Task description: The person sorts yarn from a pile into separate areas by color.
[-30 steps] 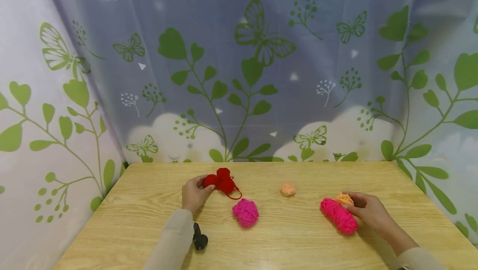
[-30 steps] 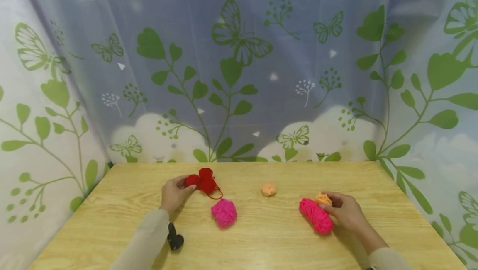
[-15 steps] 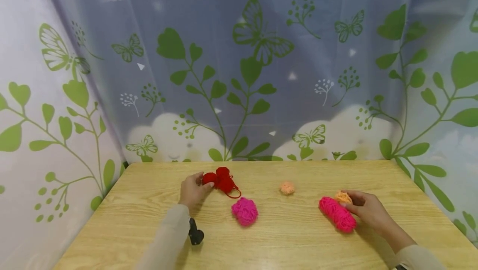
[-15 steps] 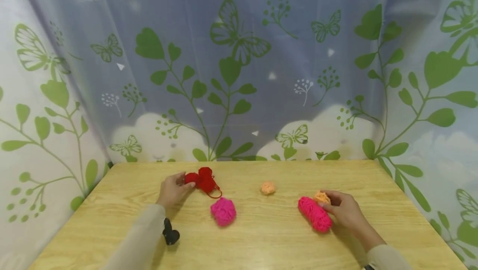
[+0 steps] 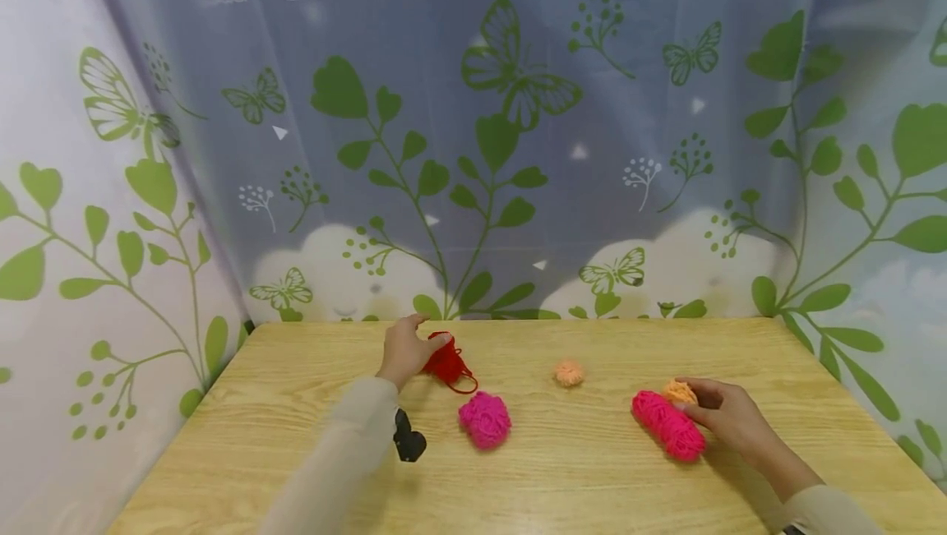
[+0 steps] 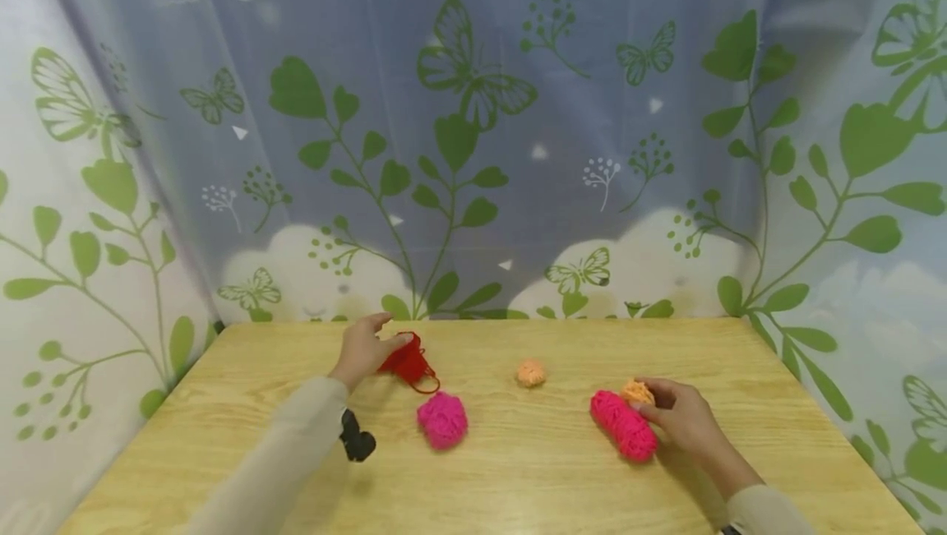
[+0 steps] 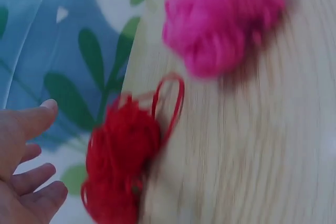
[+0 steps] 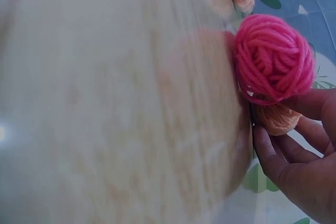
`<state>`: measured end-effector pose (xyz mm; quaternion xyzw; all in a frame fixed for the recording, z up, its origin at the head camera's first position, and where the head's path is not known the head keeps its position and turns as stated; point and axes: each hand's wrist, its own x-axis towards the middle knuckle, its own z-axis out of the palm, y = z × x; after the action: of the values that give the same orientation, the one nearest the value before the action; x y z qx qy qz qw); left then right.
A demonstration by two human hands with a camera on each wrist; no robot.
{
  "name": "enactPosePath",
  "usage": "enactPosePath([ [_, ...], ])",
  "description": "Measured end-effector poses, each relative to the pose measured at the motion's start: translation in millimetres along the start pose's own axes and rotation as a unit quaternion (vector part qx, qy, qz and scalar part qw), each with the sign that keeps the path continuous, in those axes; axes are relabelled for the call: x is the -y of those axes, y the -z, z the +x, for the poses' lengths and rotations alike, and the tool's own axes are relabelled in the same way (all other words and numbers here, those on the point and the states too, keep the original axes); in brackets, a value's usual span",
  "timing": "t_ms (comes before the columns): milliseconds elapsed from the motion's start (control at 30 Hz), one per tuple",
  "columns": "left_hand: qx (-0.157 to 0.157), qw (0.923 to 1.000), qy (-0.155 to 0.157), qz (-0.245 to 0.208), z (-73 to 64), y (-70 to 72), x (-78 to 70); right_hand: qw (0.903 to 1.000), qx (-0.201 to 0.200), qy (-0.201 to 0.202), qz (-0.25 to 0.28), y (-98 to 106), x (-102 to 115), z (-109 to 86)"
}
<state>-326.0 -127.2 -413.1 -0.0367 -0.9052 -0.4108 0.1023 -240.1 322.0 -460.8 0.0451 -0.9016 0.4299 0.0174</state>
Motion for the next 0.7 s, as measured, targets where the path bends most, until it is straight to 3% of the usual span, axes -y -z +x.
enactPosePath([
  [367,0.068,0.9946,-0.063,-0.047,-6.6,-47.0,-39.2,0.9997,0.007,-0.009,0.019,0.1,-0.3,-1.2],
  [700,0.106,0.9890,-0.056,-0.087,-18.5,-96.1,-69.8,0.9995,0.006,-0.010,0.029,-0.2,0.8,-1.4],
])
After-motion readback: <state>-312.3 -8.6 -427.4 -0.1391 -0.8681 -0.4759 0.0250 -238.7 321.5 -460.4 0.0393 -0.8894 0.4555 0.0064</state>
